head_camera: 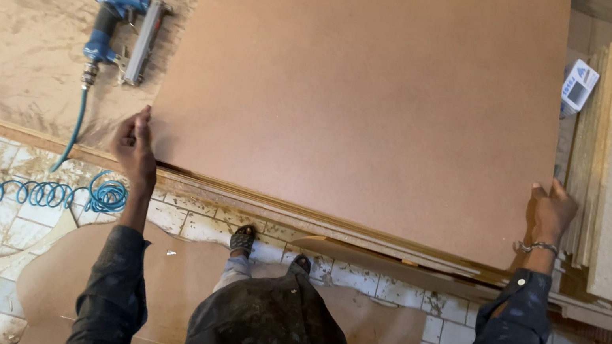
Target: The person aligns a large hardboard panel on a wooden frame on the workbench, positions a thin wood strip along the edge, and uses a pneumatic nail gun to fasten the panel to the frame, repositioning the panel and nailing along different edges.
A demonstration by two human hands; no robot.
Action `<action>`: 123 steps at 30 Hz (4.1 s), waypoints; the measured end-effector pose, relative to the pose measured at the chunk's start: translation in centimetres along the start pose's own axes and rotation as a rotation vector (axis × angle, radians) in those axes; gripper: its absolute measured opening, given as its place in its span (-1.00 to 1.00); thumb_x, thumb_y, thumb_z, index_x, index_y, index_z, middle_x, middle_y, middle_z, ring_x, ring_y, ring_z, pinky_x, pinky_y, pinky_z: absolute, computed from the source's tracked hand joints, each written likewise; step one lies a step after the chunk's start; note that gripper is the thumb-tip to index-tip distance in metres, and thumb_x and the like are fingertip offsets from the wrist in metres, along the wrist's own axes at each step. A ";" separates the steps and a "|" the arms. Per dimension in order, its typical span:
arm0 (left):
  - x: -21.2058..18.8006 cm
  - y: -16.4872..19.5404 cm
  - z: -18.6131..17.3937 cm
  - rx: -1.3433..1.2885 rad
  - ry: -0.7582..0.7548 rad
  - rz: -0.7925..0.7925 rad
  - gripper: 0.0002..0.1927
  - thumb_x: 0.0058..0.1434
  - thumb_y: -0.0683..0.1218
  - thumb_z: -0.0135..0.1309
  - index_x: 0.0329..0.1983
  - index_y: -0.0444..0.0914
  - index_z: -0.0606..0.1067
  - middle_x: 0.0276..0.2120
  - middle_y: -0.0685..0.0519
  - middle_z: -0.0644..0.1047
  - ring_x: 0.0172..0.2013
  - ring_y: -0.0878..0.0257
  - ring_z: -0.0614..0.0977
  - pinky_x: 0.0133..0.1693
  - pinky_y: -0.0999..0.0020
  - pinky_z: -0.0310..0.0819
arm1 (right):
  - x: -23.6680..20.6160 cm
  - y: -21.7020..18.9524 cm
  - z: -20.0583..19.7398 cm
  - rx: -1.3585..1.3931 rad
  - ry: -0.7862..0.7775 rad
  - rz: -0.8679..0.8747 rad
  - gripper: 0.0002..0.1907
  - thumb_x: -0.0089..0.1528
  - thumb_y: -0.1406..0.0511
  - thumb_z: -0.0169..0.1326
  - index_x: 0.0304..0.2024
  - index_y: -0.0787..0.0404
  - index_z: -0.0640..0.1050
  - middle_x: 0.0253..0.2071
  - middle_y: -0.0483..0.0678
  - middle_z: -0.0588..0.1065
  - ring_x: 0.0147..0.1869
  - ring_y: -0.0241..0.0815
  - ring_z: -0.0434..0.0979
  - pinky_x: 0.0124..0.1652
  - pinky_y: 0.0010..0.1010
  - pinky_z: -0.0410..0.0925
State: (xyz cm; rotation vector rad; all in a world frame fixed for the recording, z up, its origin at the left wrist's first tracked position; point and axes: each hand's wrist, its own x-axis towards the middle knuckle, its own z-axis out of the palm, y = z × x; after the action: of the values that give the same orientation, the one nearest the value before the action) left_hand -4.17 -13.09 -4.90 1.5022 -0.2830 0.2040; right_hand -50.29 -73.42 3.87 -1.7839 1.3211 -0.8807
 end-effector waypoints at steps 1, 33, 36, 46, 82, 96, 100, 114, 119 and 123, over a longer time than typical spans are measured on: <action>0.0 0.1 0.0 0.000 -0.013 -0.035 -0.63 0.49 -0.01 0.05 0.07 -0.44 0.57 0.07 -0.19 0.61 -0.25 0.29 0.44 -0.17 0.41 0.29 | 0.3 -0.7 0.5 -0.001 0.042 0.012 -0.48 0.22 0.39 0.32 0.21 0.43 0.54 0.17 0.15 0.55 0.14 -0.18 0.57 0.11 -0.43 0.38; -0.5 1.0 1.3 -0.229 0.054 0.136 -0.40 0.61 0.24 -0.32 -0.06 -0.38 0.43 -0.02 -0.18 0.61 0.02 0.11 0.65 0.18 0.18 0.65 | 2.7 -3.1 -7.9 -0.818 0.182 -0.682 -0.57 0.27 0.24 0.27 0.12 0.30 0.55 0.12 0.13 0.52 0.25 0.15 0.52 0.23 -0.06 0.39; -0.6 2.0 2.0 -0.196 0.051 0.189 -0.38 0.61 0.26 -0.33 -0.05 -0.39 0.41 -0.02 -0.22 0.61 0.03 0.08 0.67 0.17 0.16 0.68 | 4.2 -3.4 -11.5 -0.872 0.195 -0.435 -0.40 0.19 0.12 0.36 0.17 0.30 0.54 0.21 0.15 0.46 0.29 0.15 0.44 0.20 -0.05 0.35; -1.0 4.4 3.1 -0.060 0.130 0.189 -0.39 0.69 0.20 -0.32 -0.13 -0.42 0.43 -0.13 -0.07 0.52 -0.08 0.16 0.57 0.10 0.25 0.64 | 6.5 1.1 -17.8 -1.006 0.221 0.013 0.02 0.00 -0.04 0.47 0.34 0.25 0.33 0.32 0.43 0.19 0.44 0.44 0.12 0.18 0.32 0.12; -19.8 15.3 13.5 0.608 -1.306 0.166 -0.52 0.26 0.25 0.14 -0.07 -0.23 0.62 -0.44 -0.13 0.65 -0.42 -0.04 0.69 -0.34 0.07 0.58 | -36.3 4.7 3.2 1.103 -0.011 0.545 -0.79 0.44 0.18 0.01 -0.01 0.18 0.46 -0.03 -0.08 0.47 0.12 -0.12 0.44 0.22 0.04 0.32; -1.0 11.8 11.8 0.671 -1.575 0.926 -0.43 0.14 0.19 0.15 0.16 -0.16 0.47 0.08 -0.02 0.50 0.16 0.08 0.45 0.27 -0.16 0.09 | -41.6 6.5 6.0 1.028 0.430 0.576 -0.19 0.31 0.12 0.16 0.42 0.35 0.10 0.31 0.22 0.24 0.35 0.27 0.36 0.31 0.34 0.14; -1.5 11.5 12.7 0.753 -1.650 1.281 -0.55 0.17 0.09 0.11 0.14 -0.06 0.49 0.08 0.05 0.52 0.16 0.17 0.50 0.31 -0.07 0.15 | -42.1 5.7 5.5 1.194 0.386 0.360 -0.46 0.41 0.20 0.23 0.28 0.25 0.28 0.21 0.05 0.37 0.33 0.10 0.37 0.43 0.29 0.15; 1.1 13.6 10.4 0.522 -1.197 2.147 -0.87 0.29 -0.03 0.03 -0.15 -0.13 0.45 -0.14 0.14 0.56 -0.20 0.31 0.63 0.11 0.29 0.38 | -40.0 7.4 6.9 1.239 0.354 0.433 -0.72 0.36 0.25 0.21 0.02 0.14 0.41 -0.28 -0.24 0.38 -0.25 -0.31 0.47 0.02 -0.21 0.49; 1.9 16.6 10.0 0.561 -1.172 2.211 -0.85 0.26 -0.05 0.02 -0.16 -0.18 0.47 -0.18 0.12 0.56 -0.19 0.31 0.63 0.08 0.30 0.37 | -38.8 4.1 13.4 1.275 0.243 0.365 -0.72 0.39 0.25 0.11 0.04 0.17 0.33 -0.26 -0.18 0.32 -0.25 -0.30 0.50 -0.07 -0.02 0.54; 0.1 15.0 9.0 0.726 -1.320 1.914 -0.77 0.27 -0.05 0.02 -0.02 -0.16 0.48 -0.05 0.15 0.54 -0.10 0.30 0.59 0.04 0.28 0.37 | -37.9 3.8 19.0 1.110 0.195 0.589 -0.74 0.32 0.21 0.01 -0.03 0.23 0.41 -0.05 -0.17 0.49 0.00 -0.31 0.62 -0.05 -0.10 0.52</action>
State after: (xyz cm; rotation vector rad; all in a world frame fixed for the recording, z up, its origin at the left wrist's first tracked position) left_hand -9.17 -21.15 9.82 1.2801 -2.9167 0.8292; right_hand -44.72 -34.56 -12.47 -0.4345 1.0251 -1.1227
